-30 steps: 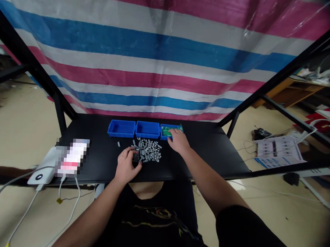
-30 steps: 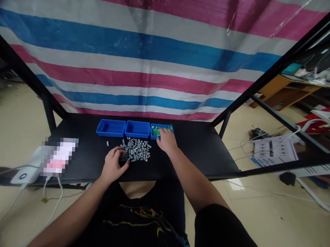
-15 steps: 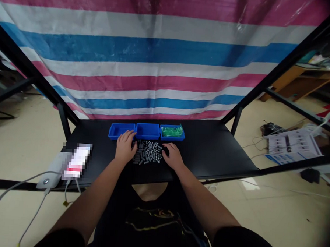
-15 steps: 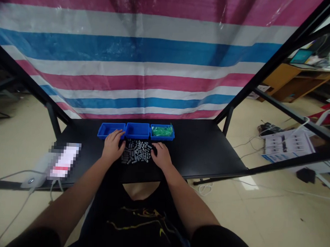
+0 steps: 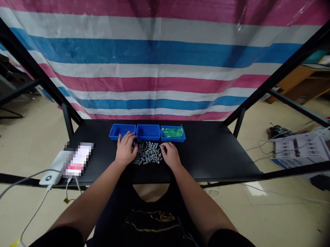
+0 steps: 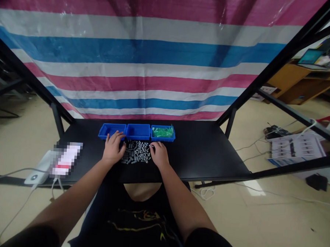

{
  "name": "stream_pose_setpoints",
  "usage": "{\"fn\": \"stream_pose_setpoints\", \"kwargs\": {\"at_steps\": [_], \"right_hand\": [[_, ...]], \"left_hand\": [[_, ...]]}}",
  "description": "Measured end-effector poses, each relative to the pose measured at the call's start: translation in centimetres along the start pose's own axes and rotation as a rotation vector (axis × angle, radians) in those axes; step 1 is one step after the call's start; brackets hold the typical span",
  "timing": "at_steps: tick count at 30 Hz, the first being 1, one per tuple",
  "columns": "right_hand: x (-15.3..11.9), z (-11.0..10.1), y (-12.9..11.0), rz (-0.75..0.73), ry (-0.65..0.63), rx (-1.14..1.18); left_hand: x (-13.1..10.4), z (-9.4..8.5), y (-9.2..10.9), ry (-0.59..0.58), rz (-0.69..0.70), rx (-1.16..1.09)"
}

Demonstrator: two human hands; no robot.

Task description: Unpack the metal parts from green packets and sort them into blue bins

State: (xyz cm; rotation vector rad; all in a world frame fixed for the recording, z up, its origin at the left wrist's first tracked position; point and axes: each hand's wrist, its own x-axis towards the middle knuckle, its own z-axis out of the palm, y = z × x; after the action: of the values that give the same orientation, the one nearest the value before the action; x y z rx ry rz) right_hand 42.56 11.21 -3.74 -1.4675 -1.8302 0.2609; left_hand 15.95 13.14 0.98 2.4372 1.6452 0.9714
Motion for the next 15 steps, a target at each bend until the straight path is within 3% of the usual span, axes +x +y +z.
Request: {"fn": "stream_pose_setpoints", "kwargs": {"at_steps": [5, 8, 12, 15], "right_hand": [[-0.4, -0.2, -1.0, -0.099, -0.009, 0.272], [-0.8, 0.1, -1.3, -0.136, -0.036, 0.327], [-1.2, 0.3, -1.4, -0.144, -0.057, 0.356], [-1.1, 0.2, -1.5, -0.133, -0.071, 0.335]], "left_hand": [[-1.9, 1.1, 4.1, -0.147, 0.146, -0.250], [-1.8, 2.6, 5.8, -0.215, 0.114, -0.360], [-1.3, 4.0, 5.7, -0.207, 0.042, -0.422], [-1.1, 4.0, 4.7, -0.198, 0.051, -0.389]]}}
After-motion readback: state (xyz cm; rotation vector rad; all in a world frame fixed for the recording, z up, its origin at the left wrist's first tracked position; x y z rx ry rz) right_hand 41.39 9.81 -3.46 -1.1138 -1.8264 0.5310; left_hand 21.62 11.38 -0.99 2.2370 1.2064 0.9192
